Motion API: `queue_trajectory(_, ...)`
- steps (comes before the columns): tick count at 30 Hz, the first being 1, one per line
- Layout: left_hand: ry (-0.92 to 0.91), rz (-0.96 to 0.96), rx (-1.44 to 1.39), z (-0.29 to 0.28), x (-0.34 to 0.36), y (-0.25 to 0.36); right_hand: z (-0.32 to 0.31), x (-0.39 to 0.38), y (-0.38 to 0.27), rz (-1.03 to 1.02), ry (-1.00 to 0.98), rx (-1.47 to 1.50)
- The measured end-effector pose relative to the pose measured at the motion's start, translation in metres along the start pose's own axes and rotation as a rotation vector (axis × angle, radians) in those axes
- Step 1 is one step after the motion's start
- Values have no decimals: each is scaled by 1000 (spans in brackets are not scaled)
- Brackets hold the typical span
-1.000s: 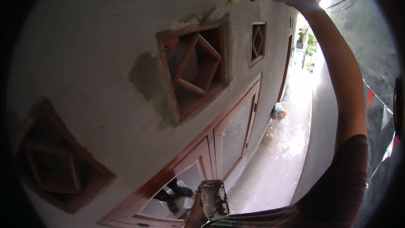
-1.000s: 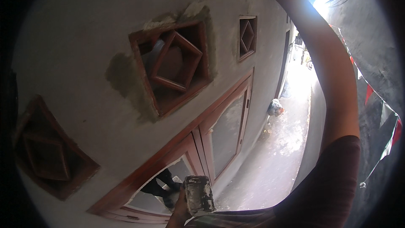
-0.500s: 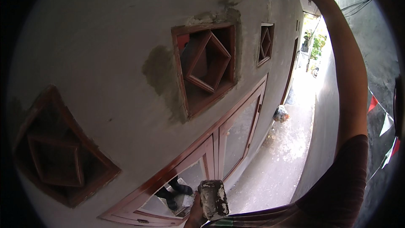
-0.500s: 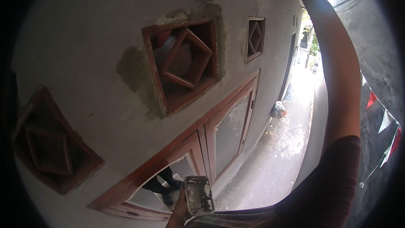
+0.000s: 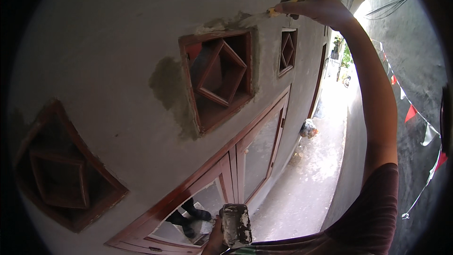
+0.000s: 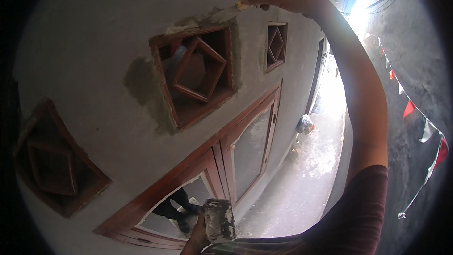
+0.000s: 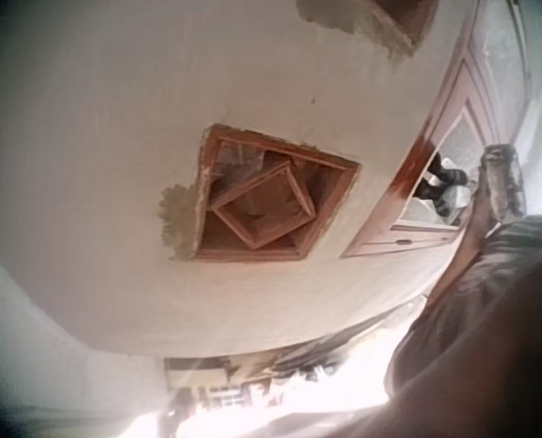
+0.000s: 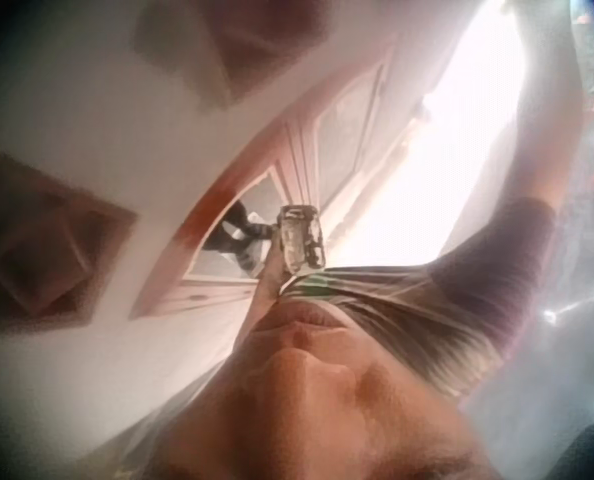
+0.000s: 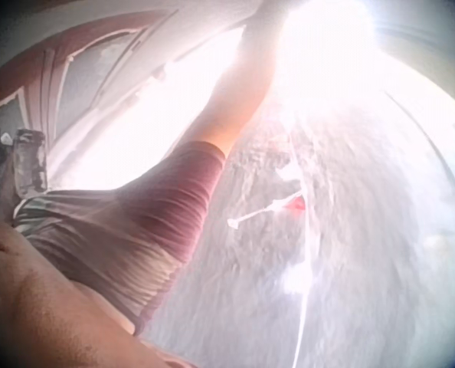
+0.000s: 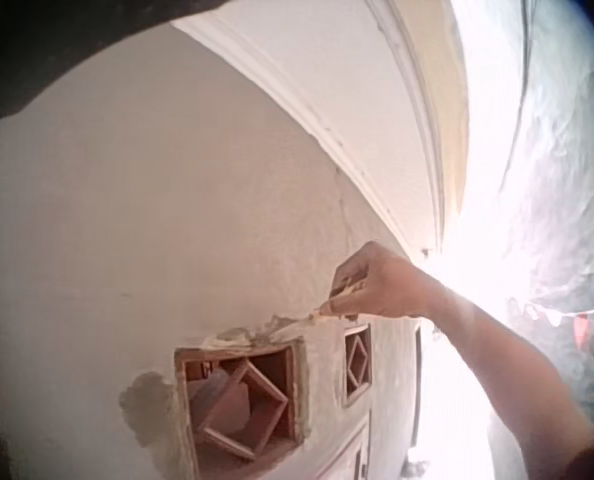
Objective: The person applies plaster to the wall around a decorative vent using a trowel and hand. They repeatedly scoop plaster from a container, apply it to the wall, and smooth the surface with their fingers and the trowel.
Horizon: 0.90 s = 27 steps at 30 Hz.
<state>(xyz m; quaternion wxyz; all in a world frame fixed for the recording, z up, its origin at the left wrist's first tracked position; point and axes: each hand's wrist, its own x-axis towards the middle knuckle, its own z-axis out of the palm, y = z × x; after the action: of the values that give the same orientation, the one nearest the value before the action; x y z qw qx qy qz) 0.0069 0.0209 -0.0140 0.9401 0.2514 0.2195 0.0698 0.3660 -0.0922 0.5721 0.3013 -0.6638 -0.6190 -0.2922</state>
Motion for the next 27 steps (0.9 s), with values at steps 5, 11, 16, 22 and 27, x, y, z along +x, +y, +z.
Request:
queue_trajectory(5, -20, 8, -2, 9, -4, -1, 8, 7, -3, 73, -64, -59)
queue_trajectory(11, -92, -37, -144, 12, -13, 0, 16, 10, 5, 102, 59, -69)
queue_trajectory(16, -50, -31, -146, 14, -15, 0, 23, 13, 6, 23, 126, -35)
queue_trajectory(22, -88, -39, -77, 14, -11, -3, 3, 27, -11, 70, -8, -94)
queue_trajectory(27, -107, -49, -77, 20, -13, -2, -35, 33, -24, 144, 160, -179)
